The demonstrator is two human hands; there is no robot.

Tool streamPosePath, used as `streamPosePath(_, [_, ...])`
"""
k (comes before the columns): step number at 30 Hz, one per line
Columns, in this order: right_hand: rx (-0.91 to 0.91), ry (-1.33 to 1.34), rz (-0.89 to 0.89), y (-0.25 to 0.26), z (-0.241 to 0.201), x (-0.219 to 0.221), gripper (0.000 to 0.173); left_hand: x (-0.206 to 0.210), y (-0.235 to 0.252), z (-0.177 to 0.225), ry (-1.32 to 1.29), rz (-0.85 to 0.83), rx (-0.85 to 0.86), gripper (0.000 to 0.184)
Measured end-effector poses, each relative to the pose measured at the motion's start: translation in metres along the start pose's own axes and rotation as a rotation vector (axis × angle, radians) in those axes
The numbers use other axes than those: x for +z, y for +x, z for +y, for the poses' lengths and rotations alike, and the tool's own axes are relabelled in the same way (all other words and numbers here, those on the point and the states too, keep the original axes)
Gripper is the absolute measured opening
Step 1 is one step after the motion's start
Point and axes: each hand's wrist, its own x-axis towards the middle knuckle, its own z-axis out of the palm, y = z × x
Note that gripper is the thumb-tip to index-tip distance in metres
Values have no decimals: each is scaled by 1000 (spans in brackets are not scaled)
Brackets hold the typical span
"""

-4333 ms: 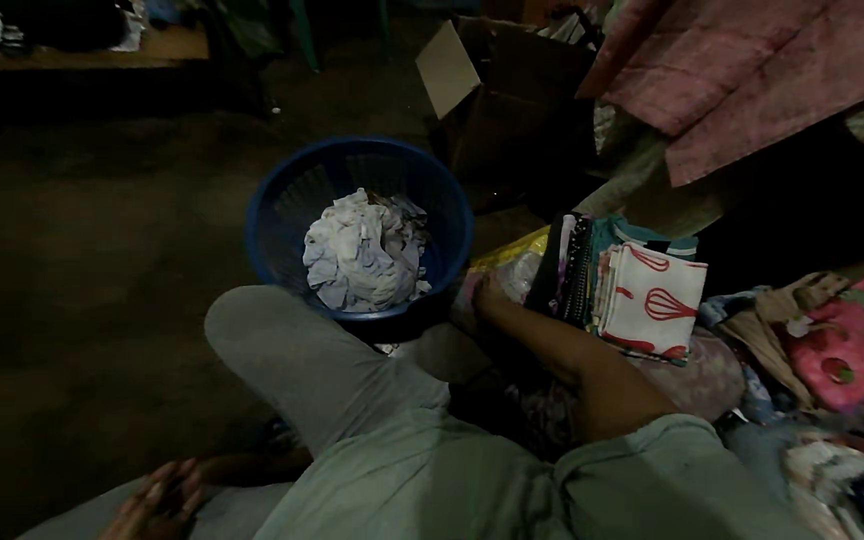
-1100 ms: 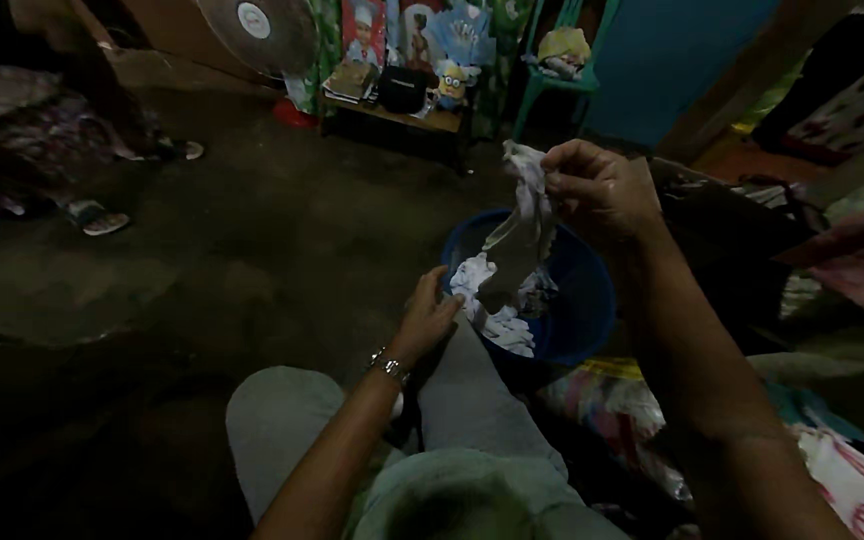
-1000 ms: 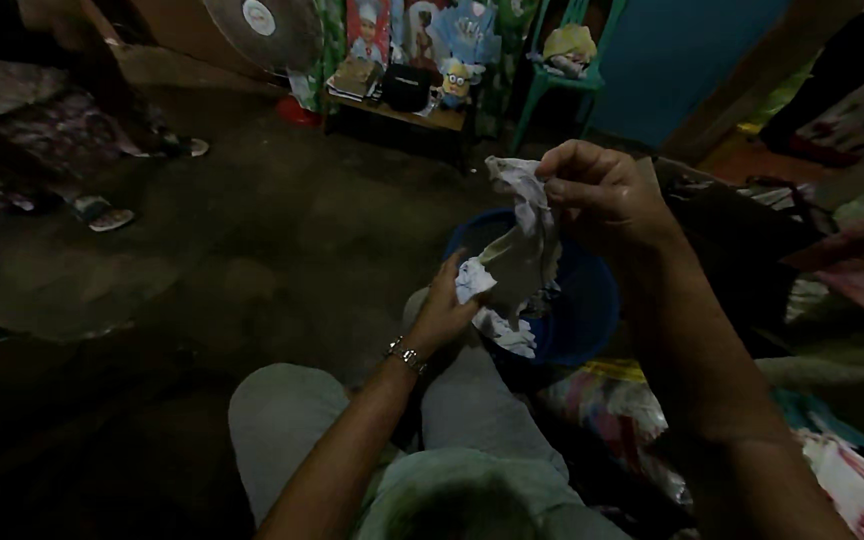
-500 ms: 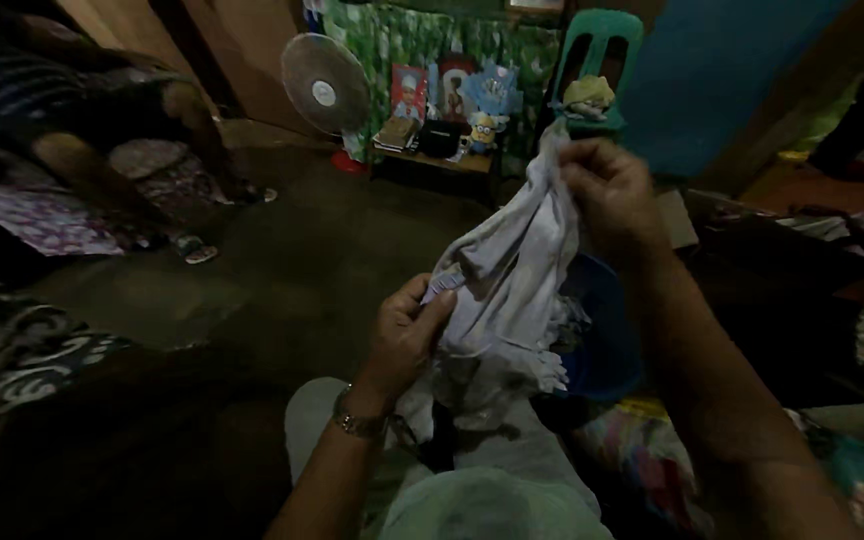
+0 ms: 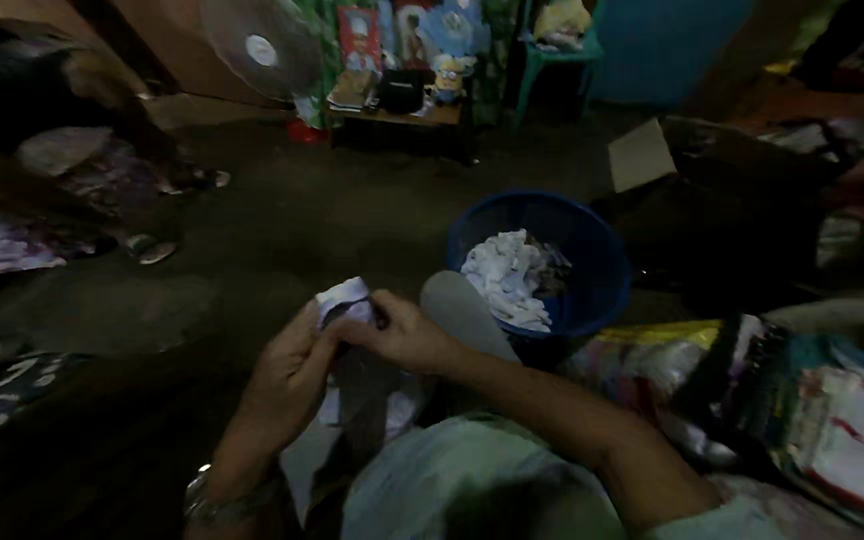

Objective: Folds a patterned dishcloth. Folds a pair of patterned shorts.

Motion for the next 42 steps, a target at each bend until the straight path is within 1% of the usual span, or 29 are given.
streamPosePath(2, [5, 74, -25, 5, 0, -1, 30, -3, -6, -14, 37, -74, 81, 33])
streamPosePath(4, [2, 99, -18, 8, 4, -3, 18, -9, -10, -29, 3, -82, 112, 28])
streamPosePath(6, [10, 88, 13, 9, 8, -5, 15, -16, -16, -43, -98, 0, 48, 23])
streamPosePath(8, [18, 25, 53, 8, 13, -9, 14, -21, -19, -58, -293, 144, -58, 20])
streamPosePath(9, [27, -23, 77, 7, 17, -11, 12, -25, -19, -62, -363, 210, -68, 20])
streamPosePath(10, [29, -62, 113, 7, 21, -13, 10, -29, -19, -59, -363, 261, -69, 22])
streamPosePath(11, [23, -83, 152, 6, 25, -15, 9, -32, -19, -56, -323, 291, -72, 21])
streamPosePath(12, [20, -81, 181, 7, 29, -18, 12, -35, -20, -58, -233, 293, -76, 19])
streamPosePath(13, [42, -45, 181, 8, 29, -21, 17, -37, -20, -60, -92, 258, -84, 14])
streamPosePath(14, [71, 5, 158, 9, 27, -24, 21, -34, -20, -57, 76, 205, -103, 16])
streamPosePath(15, [69, 35, 130, 9, 25, -23, 23, -27, -18, -48, 201, 140, -141, 27])
streamPosePath(16, [38, 26, 85, 9, 22, -21, 23, -18, -17, -44, 281, 87, -155, 42])
streamPosePath(17, [-10, -10, 23, 9, 19, -16, 23, -9, -15, -44, 316, 46, -151, 60])
streamPosePath(18, [-55, -69, -34, 9, 17, -12, 23, 0, -14, -45, 309, 38, -138, 74])
streamPosePath(19, [-91, -161, -71, 10, 16, -8, 23, 9, -14, -47, 295, 55, -120, 81])
streamPosePath(20, [-121, -277, -91, 11, 15, -5, 24, 16, -14, -48, 271, 85, -92, 83])
streamPosePath(22, [-163, -457, -109, 16, 14, -2, 24, 26, -13, -46, 218, 144, -30, 69])
streamPosePath(23, [-174, -489, -113, 18, 14, -2, 25, 29, -13, -45, 166, 134, -5, 63])
streamPosePath(26, [-188, -499, -129, 22, 11, -4, 24, 29, -11, -43, -9, 48, 20, 69])
streamPosePath(27, [-186, -503, -138, 22, 10, -6, 24, 29, -9, -42, -48, 49, 6, 65])
streamPosePath(30, [-142, -556, -155, 21, 1, -10, 23, 31, -6, -41, -112, 75, 0, 37])
streamPosePath(31, [-151, -572, -145, 21, 1, -12, 23, 30, -5, -40, -129, 59, -2, 31])
streamPosePath(33, [-209, -589, -97, 19, 2, -17, 23, 22, -3, -37, -110, 9, -41, 26])
streamPosePath(34, [-235, -610, -70, 19, 3, -19, 23, 16, -2, -34, -54, -5, -81, 23])
streamPosePath(35, [-224, -648, -69, 18, 3, -21, 26, 7, 0, -30, 10, -12, -120, 20])
streamPosePath(37, [-141, -748, -94, 20, 3, -26, 35, -11, 3, -22, 101, -15, -173, 20])
streamPosePath(39, [-91, -852, -89, 21, 12, -29, 37, -26, 3, -11, 39, -26, -228, 23])
streamPosePath(41, [-47, -929, -55, 22, 26, -31, 39, -36, 0, 0, -217, -21, -269, 27])
streamPosePath(42, [-9, -953, -48, 23, 32, -32, 41, -38, -3, 3, -390, -3, -236, 30])
